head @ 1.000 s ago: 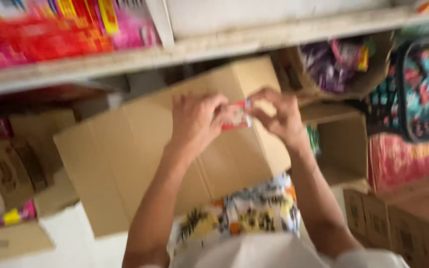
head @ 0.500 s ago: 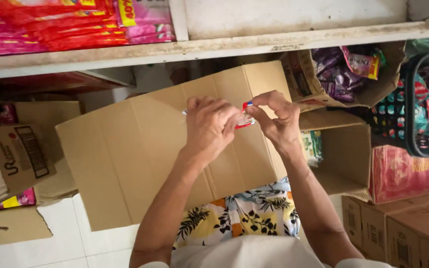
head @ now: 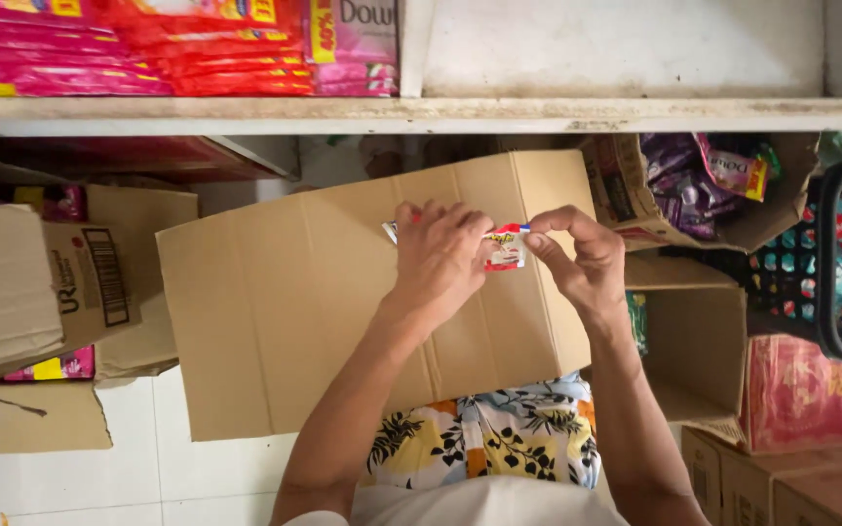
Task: The person repeatedly folds small Ariel detergent packets by hand over a cardboard box and places them onto a shelf. The process involves folding the packet multiple times and then arranging it in a row with other packets on the shelf.
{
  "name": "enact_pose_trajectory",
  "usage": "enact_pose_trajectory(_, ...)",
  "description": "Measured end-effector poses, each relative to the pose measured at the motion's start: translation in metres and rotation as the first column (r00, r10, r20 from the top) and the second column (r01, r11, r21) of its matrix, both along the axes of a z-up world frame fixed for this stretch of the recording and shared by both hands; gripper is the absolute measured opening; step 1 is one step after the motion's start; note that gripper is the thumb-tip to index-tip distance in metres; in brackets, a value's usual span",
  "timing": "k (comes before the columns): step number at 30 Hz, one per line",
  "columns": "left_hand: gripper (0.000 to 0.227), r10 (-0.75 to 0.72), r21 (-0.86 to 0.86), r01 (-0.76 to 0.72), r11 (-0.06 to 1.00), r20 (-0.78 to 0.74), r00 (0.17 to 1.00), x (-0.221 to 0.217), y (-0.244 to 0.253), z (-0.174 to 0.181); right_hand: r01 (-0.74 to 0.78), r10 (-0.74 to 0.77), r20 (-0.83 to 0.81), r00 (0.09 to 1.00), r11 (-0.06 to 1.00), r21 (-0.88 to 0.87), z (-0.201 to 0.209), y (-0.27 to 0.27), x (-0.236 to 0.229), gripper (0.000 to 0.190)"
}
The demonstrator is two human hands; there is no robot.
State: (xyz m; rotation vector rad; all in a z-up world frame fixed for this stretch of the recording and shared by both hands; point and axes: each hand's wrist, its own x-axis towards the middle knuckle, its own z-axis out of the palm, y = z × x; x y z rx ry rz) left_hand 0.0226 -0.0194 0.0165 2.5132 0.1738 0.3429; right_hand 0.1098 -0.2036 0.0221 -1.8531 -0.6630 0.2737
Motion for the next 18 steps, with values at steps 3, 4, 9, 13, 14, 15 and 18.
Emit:
enact_pose_trajectory(3,0.018,0.001,0.007,-0.001,1.0,-0.022,1.0,-0.003,0.0,-0.001,-0.048,0.049,0.051,0.997,0.998,-0.035,0.01,0.004,-0.003,0.017)
enact_pose_trajectory(4,0.018,0.009,0.009,-0.009,1.0,-0.021,1.0,-0.004,0.0,0.001,-0.056,0.058,0.052,0.997,0.998,-0.033,0.008,0.003,-0.004,0.017)
enact_pose_trajectory(9,0.019,-0.041,0.037,0.041,0.998,-0.011,0.999,-0.01,-0.002,0.007,-0.021,0.026,0.053,0.998,0.996,-0.088,0.005,0.002,-0.007,0.01)
enact_pose_trajectory(13,0.016,0.009,0.008,-0.01,1.0,0.063,0.998,-0.014,-0.006,-0.003,-0.072,0.074,0.024,0.997,0.995,-0.063,0.012,0.005,-0.007,0.01)
enact_pose_trajectory(14,0.014,0.01,-0.015,-0.009,1.0,0.038,0.999,-0.013,-0.006,-0.004,-0.092,0.098,0.058,0.993,0.991,-0.1,0.012,0.006,-0.006,0.015)
enact_pose_trajectory(15,0.014,0.009,-0.039,-0.009,0.999,0.012,1.0,-0.014,-0.008,-0.005,-0.11,0.123,0.09,0.988,0.984,-0.138,0.013,0.006,-0.006,0.02)
enact_pose_trajectory(18,0.015,0.055,-0.012,-0.054,0.998,0.036,0.998,-0.017,-0.008,0.002,-0.122,0.13,0.077,0.989,0.987,-0.101,0.003,0.002,-0.008,0.019)
